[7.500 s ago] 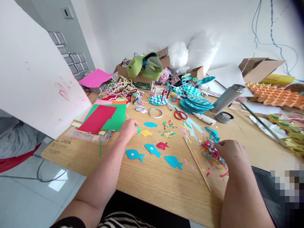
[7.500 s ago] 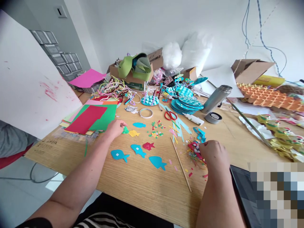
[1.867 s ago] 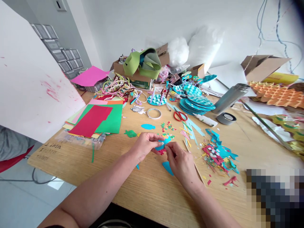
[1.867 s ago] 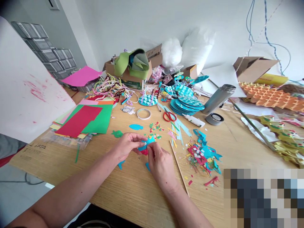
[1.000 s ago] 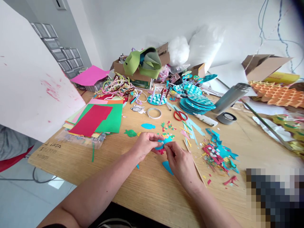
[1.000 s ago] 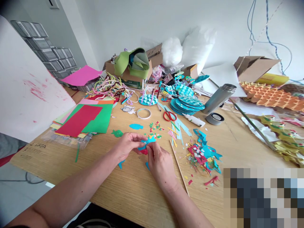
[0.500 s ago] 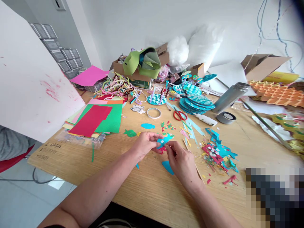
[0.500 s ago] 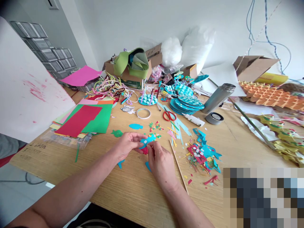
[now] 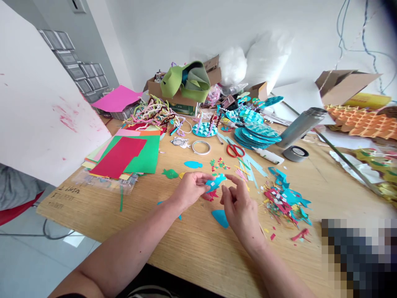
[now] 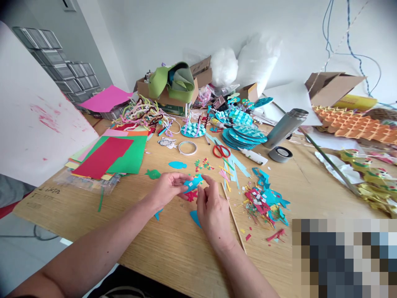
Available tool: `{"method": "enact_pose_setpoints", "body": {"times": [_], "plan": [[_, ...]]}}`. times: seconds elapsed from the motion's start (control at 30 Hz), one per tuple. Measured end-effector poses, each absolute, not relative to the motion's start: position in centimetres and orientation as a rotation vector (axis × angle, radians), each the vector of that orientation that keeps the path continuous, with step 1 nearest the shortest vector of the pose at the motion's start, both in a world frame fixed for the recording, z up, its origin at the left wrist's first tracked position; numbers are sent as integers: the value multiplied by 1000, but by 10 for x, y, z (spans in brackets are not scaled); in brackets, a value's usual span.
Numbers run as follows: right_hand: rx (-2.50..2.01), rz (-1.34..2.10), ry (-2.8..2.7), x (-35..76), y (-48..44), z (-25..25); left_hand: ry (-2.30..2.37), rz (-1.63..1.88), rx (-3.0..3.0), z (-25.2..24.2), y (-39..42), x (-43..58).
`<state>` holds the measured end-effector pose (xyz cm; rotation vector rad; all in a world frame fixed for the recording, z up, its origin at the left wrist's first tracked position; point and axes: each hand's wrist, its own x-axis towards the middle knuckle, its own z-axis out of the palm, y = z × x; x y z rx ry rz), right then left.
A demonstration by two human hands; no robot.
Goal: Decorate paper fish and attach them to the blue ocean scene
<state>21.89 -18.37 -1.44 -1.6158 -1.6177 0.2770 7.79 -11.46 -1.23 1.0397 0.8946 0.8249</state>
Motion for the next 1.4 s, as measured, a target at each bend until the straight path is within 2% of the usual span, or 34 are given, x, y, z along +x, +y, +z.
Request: {"method": "enact_pose_setpoints", "body": {"times": [0.93, 1.2, 1.4], "plan": [[-1446, 207, -1721, 219, -181, -15, 855, 874, 1284, -20, -120, 82], [-1522, 418, -1580, 218, -179, -15, 857, 852, 1354, -19, -124, 84], [-1601, 431, -1486, 220, -176, -18, 854, 859, 1417, -18, -125, 83]]}}
